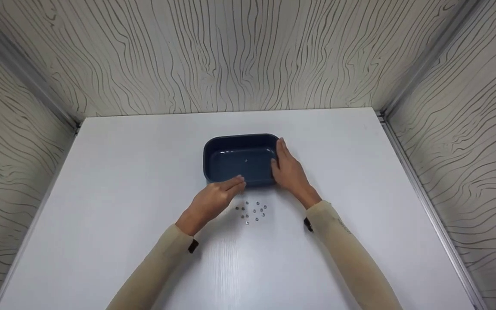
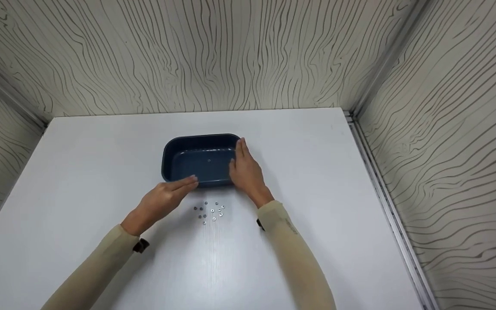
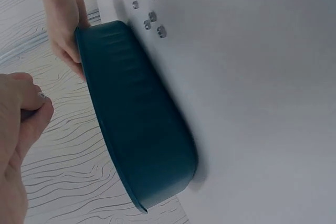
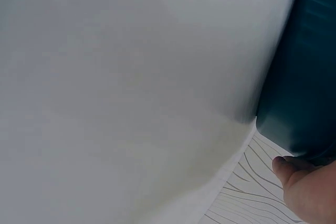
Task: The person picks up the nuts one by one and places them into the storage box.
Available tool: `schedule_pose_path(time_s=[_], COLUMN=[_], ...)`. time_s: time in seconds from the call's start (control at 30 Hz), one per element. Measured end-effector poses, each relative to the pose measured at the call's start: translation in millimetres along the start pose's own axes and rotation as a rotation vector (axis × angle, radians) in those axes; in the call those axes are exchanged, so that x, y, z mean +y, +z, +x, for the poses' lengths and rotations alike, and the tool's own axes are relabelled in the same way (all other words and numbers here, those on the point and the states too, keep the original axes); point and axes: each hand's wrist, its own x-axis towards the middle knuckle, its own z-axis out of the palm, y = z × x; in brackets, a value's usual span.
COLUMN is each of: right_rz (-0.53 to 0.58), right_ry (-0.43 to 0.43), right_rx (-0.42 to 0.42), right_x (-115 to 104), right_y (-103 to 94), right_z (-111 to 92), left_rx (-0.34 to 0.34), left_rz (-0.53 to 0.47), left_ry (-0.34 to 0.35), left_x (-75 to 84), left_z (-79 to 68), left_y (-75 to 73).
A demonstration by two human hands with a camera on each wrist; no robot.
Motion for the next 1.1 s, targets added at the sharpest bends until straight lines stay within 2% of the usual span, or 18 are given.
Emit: schedule_pose_path(time_s=[0.23,0.4,0.67,0.87,1.1], right_rz=[0.001,0.002,0.009,0.007,0.007], right_ry=[-0.006,-0.009,-0.012,-0.004,-0.001], right_rx=[0.008,0.015,0.013,0.021,0.021], right_x=[0,-1,0,0,-1], right_y=[-0.2,0.0,1.1,1.5,0.9], right_z=[-1,-1,0,1,1], left_rx=[0.049,0.046,0.071,0.148,0.205], left_rz=[-0.055,-0.127,-0.423,-0.551,-0.667], left_ry=[-0.076,-0.152,-0.450,-0.647,-0.944], left_x=[-8.9,-13.8,-15.5,-21.7,-27.7], left_z=[11.1,17.4,26.4,37.0,43.0], left_y=[-3.4,-2.1,0.3,5.4,10.7])
